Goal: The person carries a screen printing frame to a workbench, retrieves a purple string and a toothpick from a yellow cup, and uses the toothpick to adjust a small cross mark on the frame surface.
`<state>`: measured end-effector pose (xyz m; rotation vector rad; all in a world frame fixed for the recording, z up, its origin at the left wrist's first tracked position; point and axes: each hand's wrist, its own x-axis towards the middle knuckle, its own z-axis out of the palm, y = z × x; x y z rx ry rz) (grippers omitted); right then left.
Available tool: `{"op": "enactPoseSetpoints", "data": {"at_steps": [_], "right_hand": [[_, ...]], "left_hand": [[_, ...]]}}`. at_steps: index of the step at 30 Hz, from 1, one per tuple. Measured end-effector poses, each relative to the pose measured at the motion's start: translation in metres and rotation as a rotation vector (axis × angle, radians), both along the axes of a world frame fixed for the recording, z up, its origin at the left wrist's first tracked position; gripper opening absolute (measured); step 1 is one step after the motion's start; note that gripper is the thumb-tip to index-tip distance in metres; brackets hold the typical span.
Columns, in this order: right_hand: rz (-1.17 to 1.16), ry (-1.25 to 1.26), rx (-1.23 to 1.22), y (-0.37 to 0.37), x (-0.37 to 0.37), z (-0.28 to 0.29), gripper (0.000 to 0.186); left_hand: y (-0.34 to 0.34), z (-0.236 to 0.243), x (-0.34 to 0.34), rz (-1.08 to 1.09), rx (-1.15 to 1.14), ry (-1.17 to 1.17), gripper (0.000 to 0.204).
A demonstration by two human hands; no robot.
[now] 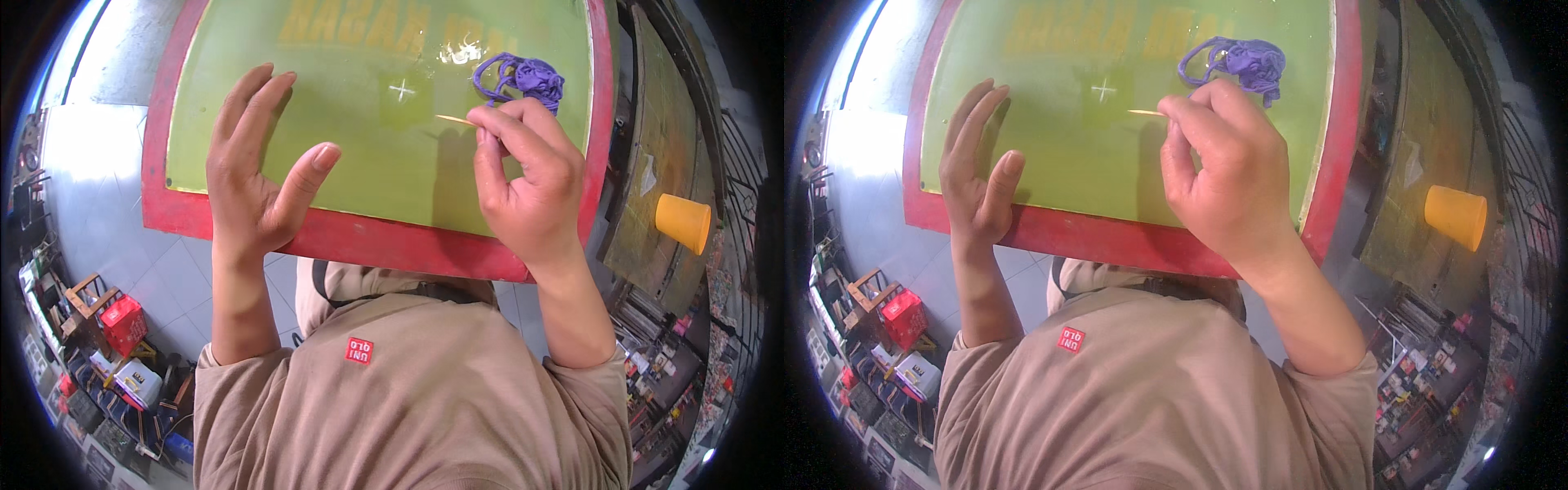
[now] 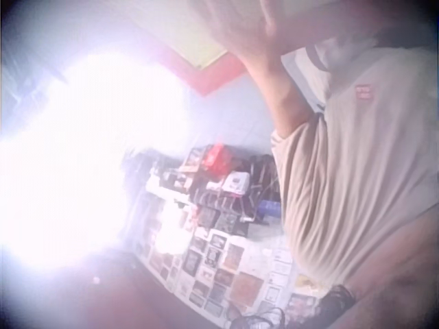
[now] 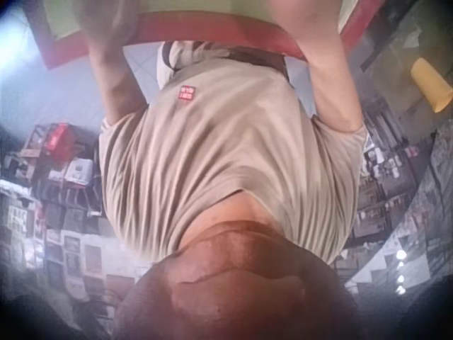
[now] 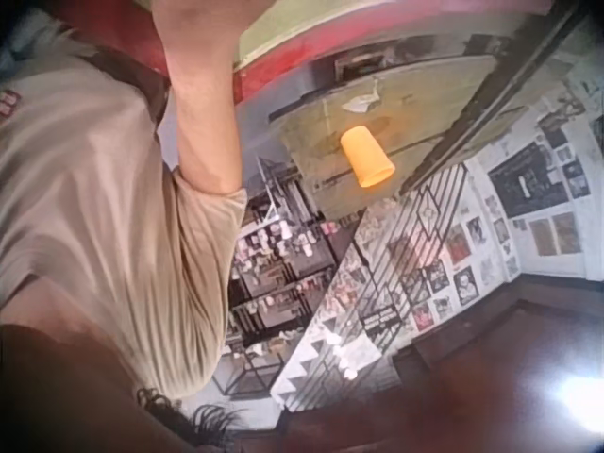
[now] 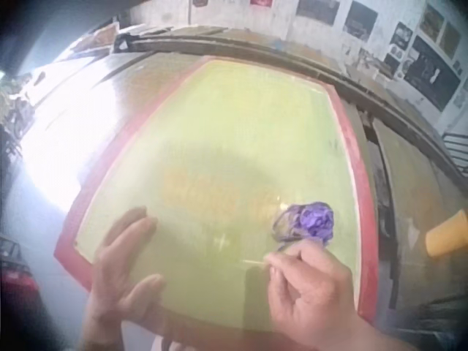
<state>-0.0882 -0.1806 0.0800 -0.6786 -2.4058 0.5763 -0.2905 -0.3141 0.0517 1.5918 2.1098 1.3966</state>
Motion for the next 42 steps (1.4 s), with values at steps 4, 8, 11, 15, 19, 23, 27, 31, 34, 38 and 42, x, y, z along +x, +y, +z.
{"op": "enactPoseSetpoints", "data": {"at_steps": [4,8,11,15,19,23,27,31,34,38,42], "right_hand": [[-0.064,0.044,-0.003,-0.001,-0.002,-0.011,0.022],[-0.104,0.045,-0.036,0.000,-0.001,-0.016,0.022],[-0.105,0.037,-0.021,0.000,0.000,-0.017,0.023],[-0.111,0.008,0.005,-0.002,0.001,-0.016,0.023],[-0.091,0.003,0.008,-0.003,0.001,-0.013,0.019],[-0.095,-0.017,0.015,-0.005,0.000,-0.014,0.020],[-0.098,0.027,0.018,-0.006,-0.002,-0.018,0.023],[-0.111,0.048,0.008,-0.006,-0.003,-0.020,0.023],[-0.115,0.058,0.013,-0.005,-0.002,-0.020,0.023],[-0.100,0.055,0.024,-0.005,-0.003,-0.020,0.023],[-0.099,0.050,0.035,-0.006,-0.003,-0.020,0.023]], "left_hand": [[0.001,0.002,-0.001,-0.007,-0.018,0.088,0.056],[0.003,0.001,0.000,-0.045,0.030,0.029,0.057],[0.003,0.000,0.000,-0.060,0.046,0.015,0.057],[0.003,0.000,-0.001,-0.072,0.038,0.036,0.058],[0.004,-0.001,0.000,-0.070,0.060,-0.001,0.058],[0.002,-0.001,0.001,-0.059,0.055,-0.001,0.058],[0.002,-0.002,0.001,-0.048,0.060,-0.039,0.057],[0.002,-0.002,0.001,-0.051,0.063,-0.041,0.056],[0.001,-0.002,0.000,-0.052,0.058,-0.033,0.056],[0.001,-0.002,0.000,-0.051,0.056,-0.041,0.055],[0.001,-0.001,0.000,-0.050,0.049,-0.037,0.055]]}}
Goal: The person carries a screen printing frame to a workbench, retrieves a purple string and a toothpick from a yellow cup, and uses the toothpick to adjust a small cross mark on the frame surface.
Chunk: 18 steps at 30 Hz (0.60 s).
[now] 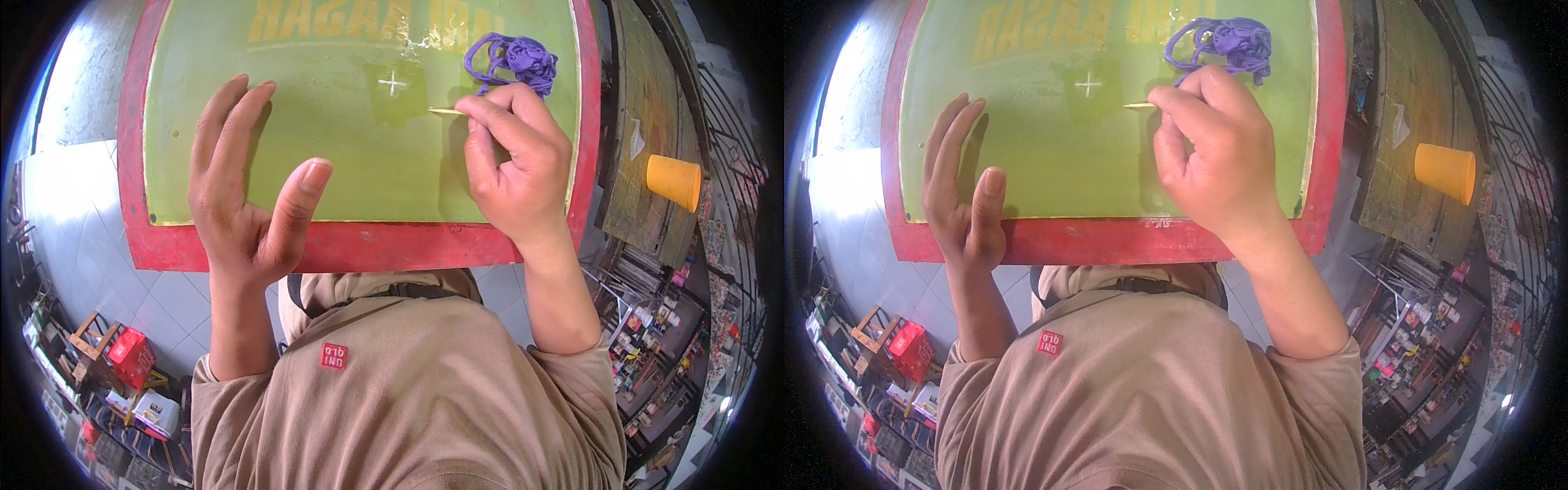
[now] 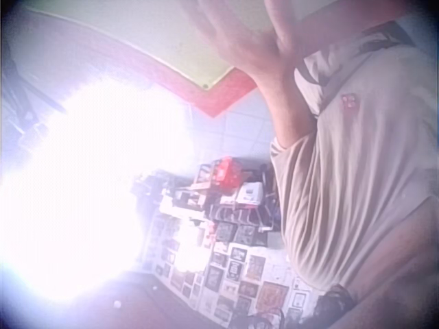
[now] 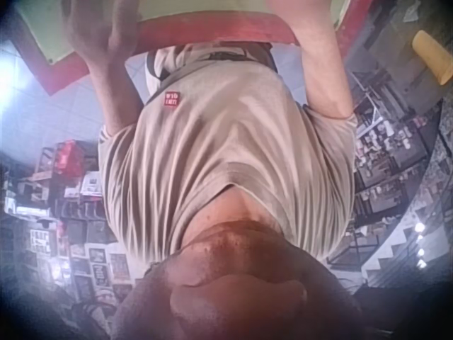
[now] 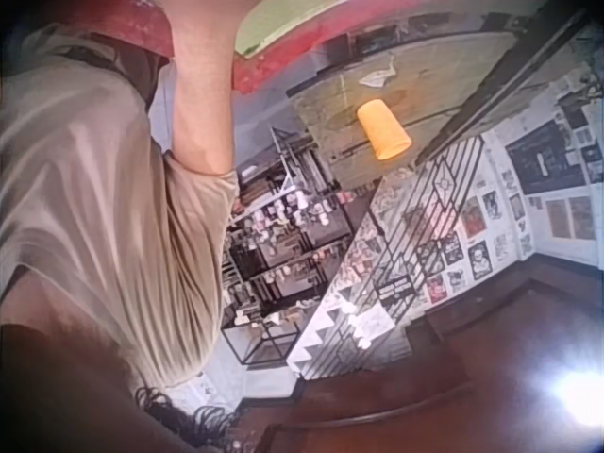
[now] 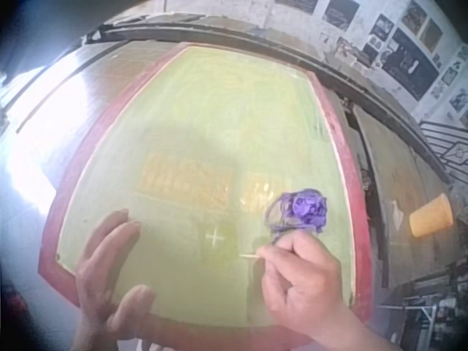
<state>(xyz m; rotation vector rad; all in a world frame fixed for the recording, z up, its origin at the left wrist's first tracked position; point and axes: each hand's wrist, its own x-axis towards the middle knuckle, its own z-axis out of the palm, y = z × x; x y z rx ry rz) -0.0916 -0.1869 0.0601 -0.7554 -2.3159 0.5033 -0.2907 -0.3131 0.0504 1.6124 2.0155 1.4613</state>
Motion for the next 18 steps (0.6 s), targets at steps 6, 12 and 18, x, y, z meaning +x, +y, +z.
{"op": "enactPoseSetpoints", "data": {"at_steps": [6,12,18], "right_hand": [[-0.001,-0.014,0.009,0.0007,0.0002,0.0006,0.024],[0.046,0.022,-0.053,0.0014,0.0007,0.0022,0.023],[0.025,-0.020,-0.018,-0.0011,0.0009,0.0048,0.023]], "left_hand": [[0.0010,-0.0012,0.0025,0.000,0.012,-0.030,0.055],[0.0011,-0.0004,0.0029,0.011,-0.002,-0.022,0.054],[0.0010,0.0008,0.0033,0.021,-0.001,0.012,0.054]]}}
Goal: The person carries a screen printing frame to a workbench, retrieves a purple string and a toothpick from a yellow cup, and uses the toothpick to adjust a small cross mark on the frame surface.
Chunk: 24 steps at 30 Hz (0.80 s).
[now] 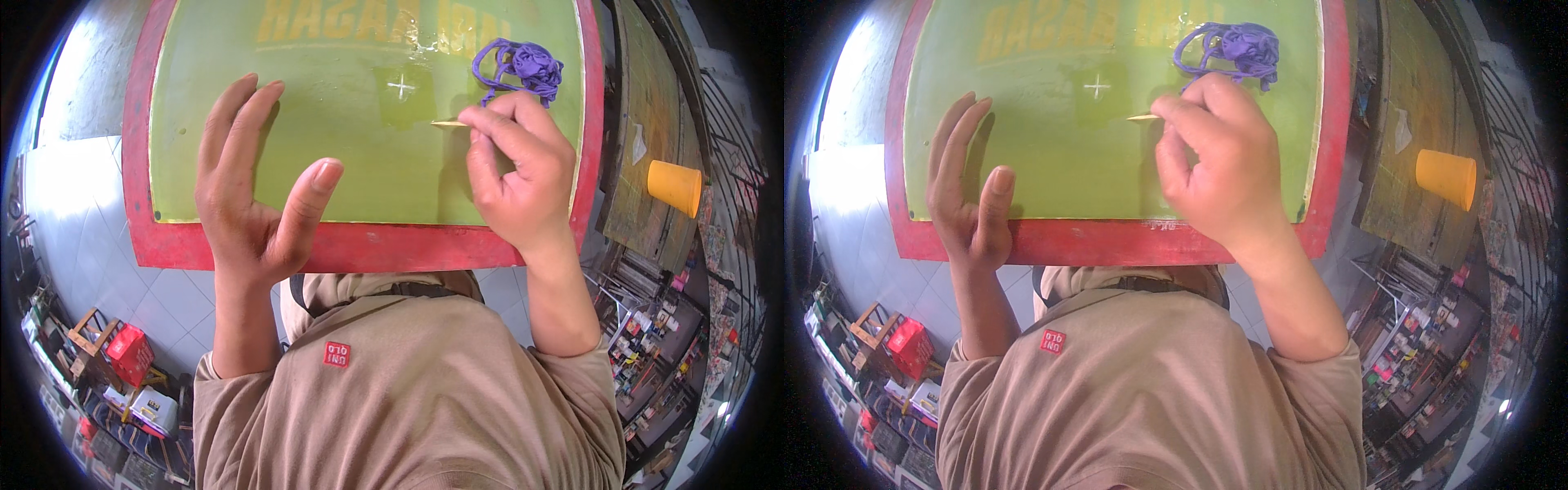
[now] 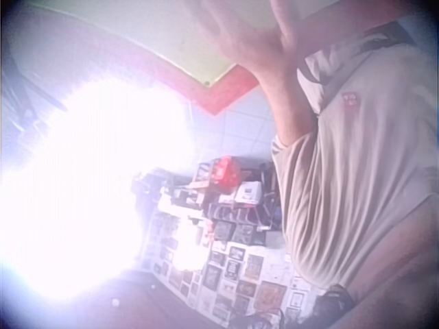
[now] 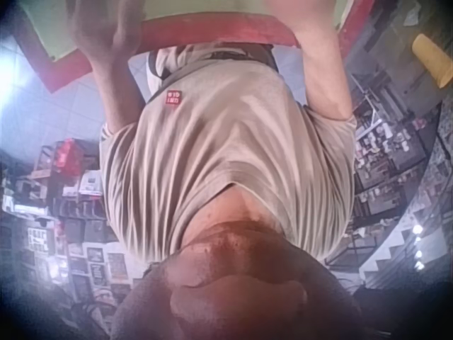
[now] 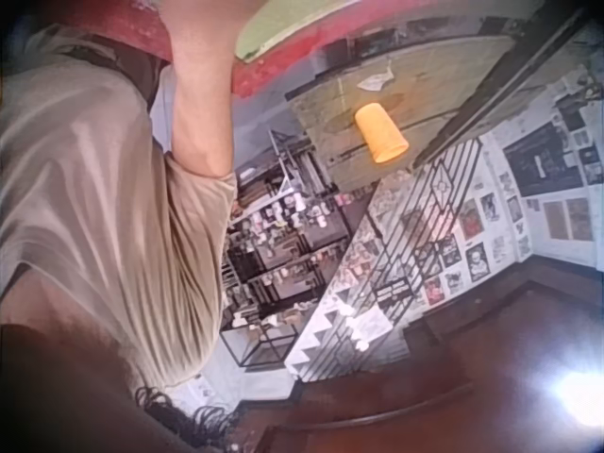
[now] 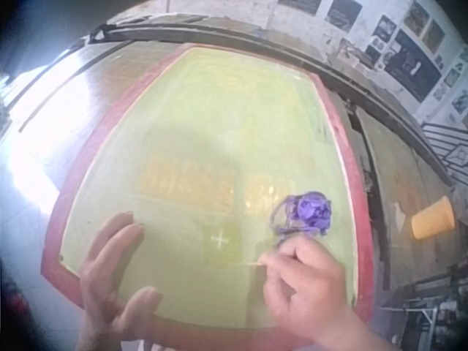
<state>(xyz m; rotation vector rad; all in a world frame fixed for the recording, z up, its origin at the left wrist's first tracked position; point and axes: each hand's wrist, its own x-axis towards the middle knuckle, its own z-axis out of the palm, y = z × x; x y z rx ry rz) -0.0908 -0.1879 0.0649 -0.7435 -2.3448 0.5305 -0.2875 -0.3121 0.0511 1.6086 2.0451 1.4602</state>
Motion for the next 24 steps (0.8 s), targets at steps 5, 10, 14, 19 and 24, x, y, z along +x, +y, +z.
{"op": "enactPoseSetpoints", "data": {"at_steps": [5,10,14,19,24], "right_hand": [[0.008,-0.005,0.022,-0.003,-0.009,-0.004,0.022],[-0.031,-0.022,0.093,0.001,-0.017,-0.006,0.020],[-0.054,-0.026,0.103,0.002,-0.022,-0.007,0.020],[-0.048,-0.050,0.096,-0.001,-0.022,-0.003,0.019],[-0.037,-0.057,0.100,-0.001,-0.023,0.000,0.017]], "left_hand": [[0.001,0.000,0.000,-0.006,0.002,0.012,0.054],[0.002,0.001,0.001,-0.008,0.006,0.006,0.053],[0.002,0.001,0.002,-0.006,0.000,0.000,0.053],[0.000,-0.002,0.000,-0.010,0.029,-0.025,0.053],[-0.001,-0.003,-0.002,-0.010,0.030,0.005,0.053]]}}
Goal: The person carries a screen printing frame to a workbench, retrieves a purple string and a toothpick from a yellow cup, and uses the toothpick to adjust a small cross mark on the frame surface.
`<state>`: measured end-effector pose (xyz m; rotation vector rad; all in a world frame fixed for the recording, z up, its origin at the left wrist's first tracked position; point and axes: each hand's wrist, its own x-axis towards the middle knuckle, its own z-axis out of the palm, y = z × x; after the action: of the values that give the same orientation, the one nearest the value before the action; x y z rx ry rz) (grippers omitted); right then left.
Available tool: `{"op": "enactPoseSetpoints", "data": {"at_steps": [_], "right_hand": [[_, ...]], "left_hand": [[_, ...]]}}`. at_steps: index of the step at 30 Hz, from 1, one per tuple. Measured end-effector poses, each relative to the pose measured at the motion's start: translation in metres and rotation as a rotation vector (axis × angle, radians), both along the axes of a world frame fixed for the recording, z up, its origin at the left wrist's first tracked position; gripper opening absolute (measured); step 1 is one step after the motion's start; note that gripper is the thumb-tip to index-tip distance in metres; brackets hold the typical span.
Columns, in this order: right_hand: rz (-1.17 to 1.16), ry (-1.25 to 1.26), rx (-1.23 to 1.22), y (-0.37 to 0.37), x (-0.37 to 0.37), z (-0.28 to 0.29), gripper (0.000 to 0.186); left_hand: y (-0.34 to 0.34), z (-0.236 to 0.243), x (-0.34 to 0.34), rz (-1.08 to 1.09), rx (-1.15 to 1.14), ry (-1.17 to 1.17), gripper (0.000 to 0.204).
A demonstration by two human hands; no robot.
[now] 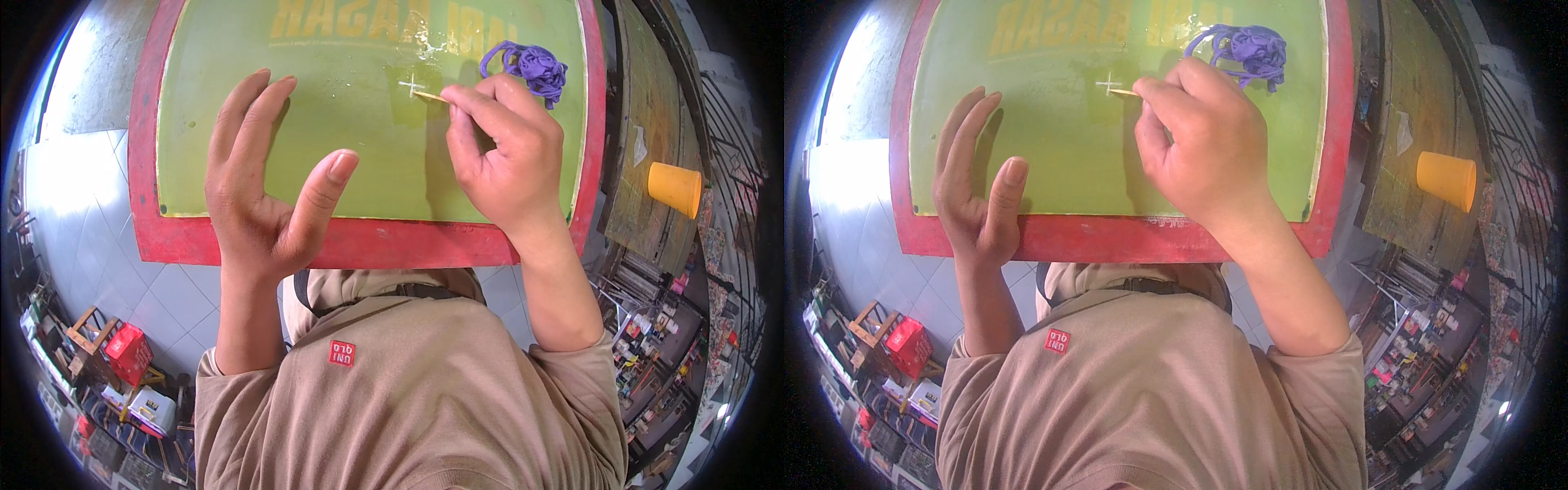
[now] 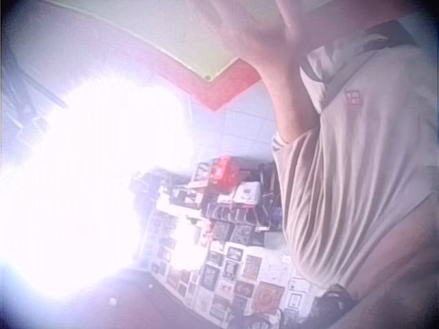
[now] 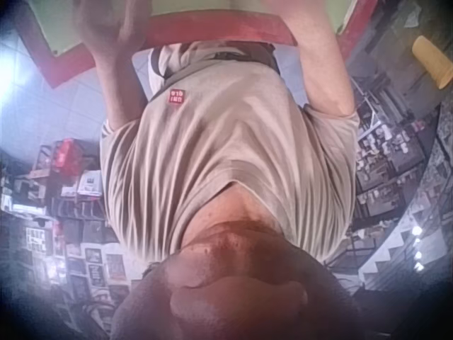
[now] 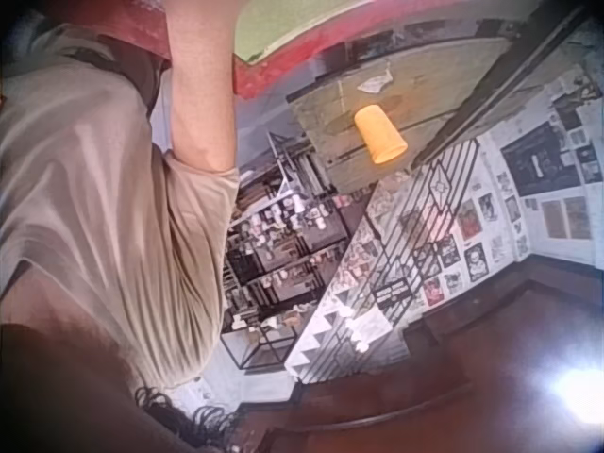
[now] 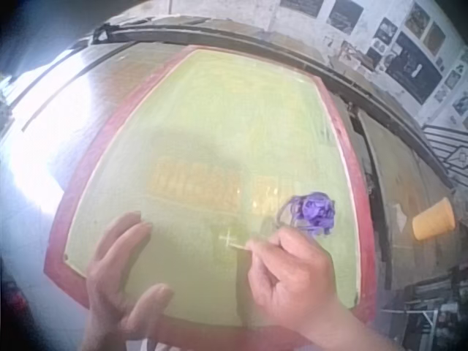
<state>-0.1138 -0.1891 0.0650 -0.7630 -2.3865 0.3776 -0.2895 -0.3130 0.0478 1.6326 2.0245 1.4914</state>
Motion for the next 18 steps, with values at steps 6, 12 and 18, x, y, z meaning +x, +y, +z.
{"op": "enactPoseSetpoints", "data": {"at_steps": [6,12,18], "right_hand": [[0.007,-0.013,-0.002,-0.0027,-0.0007,-0.0002,0.017],[-0.026,0.022,0.011,-0.0013,-0.0017,-0.0041,0.018],[-0.009,0.011,-0.070,-0.0009,0.0002,-0.0032,0.018]], "left_hand": [[-0.0006,-0.0001,-0.0010,0.007,0.008,-0.023,0.054],[-0.0008,0.0004,-0.0010,0.009,0.000,-0.006,0.053],[0.0001,-0.0003,-0.0007,0.015,0.000,-0.024,0.054]]}}
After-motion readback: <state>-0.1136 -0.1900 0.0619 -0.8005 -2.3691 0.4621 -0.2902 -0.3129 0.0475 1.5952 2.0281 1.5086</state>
